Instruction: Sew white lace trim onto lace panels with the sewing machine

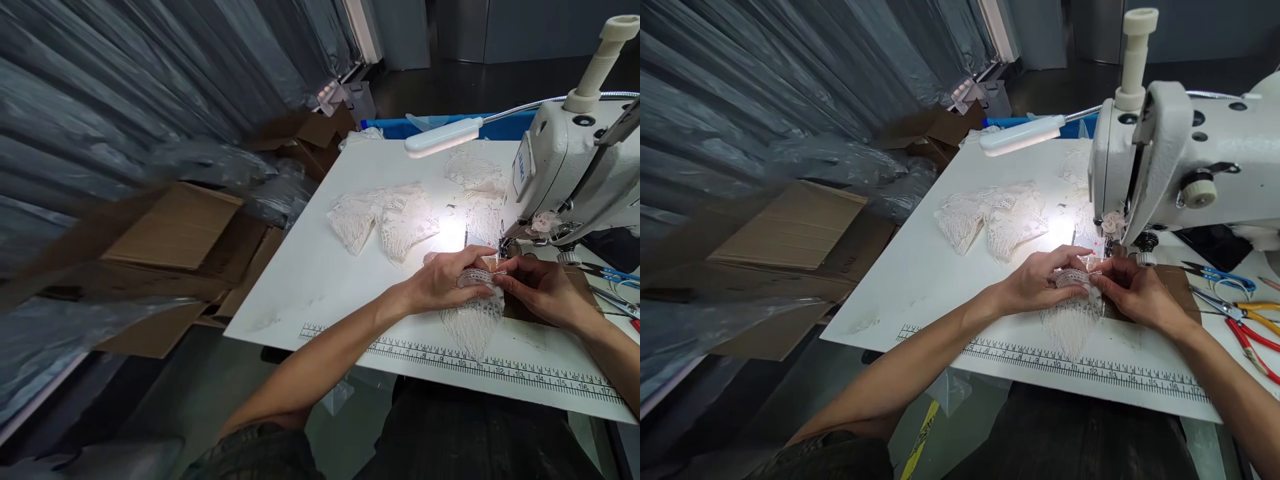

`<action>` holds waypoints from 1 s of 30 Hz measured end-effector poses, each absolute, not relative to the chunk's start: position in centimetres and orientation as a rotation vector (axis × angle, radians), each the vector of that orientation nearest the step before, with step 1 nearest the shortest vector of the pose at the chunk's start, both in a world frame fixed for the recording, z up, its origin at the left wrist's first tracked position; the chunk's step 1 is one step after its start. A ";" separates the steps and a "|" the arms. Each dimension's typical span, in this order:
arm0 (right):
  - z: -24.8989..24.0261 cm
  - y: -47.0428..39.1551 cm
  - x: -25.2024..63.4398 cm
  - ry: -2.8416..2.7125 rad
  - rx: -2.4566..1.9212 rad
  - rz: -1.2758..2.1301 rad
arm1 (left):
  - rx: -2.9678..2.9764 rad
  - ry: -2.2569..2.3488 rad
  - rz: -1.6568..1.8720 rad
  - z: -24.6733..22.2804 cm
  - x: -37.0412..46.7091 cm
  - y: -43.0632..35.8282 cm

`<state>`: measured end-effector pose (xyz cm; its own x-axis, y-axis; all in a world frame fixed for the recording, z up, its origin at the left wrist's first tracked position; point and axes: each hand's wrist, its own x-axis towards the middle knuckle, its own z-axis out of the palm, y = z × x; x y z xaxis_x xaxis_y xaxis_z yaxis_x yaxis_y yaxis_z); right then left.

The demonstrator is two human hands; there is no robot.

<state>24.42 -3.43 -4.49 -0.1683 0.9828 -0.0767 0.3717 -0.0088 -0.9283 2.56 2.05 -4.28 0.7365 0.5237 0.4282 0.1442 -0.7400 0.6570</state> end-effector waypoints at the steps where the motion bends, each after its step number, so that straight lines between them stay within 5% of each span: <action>1: -4.5 -3.5 24.5 -1.622 -1.415 1.174 | 2.329 0.488 0.851 -4.5 2.7 2.0; 30: -4.7 -3.6 24.0 -1.537 -1.334 1.213 | 1.942 0.627 0.853 -4.3 3.3 1.1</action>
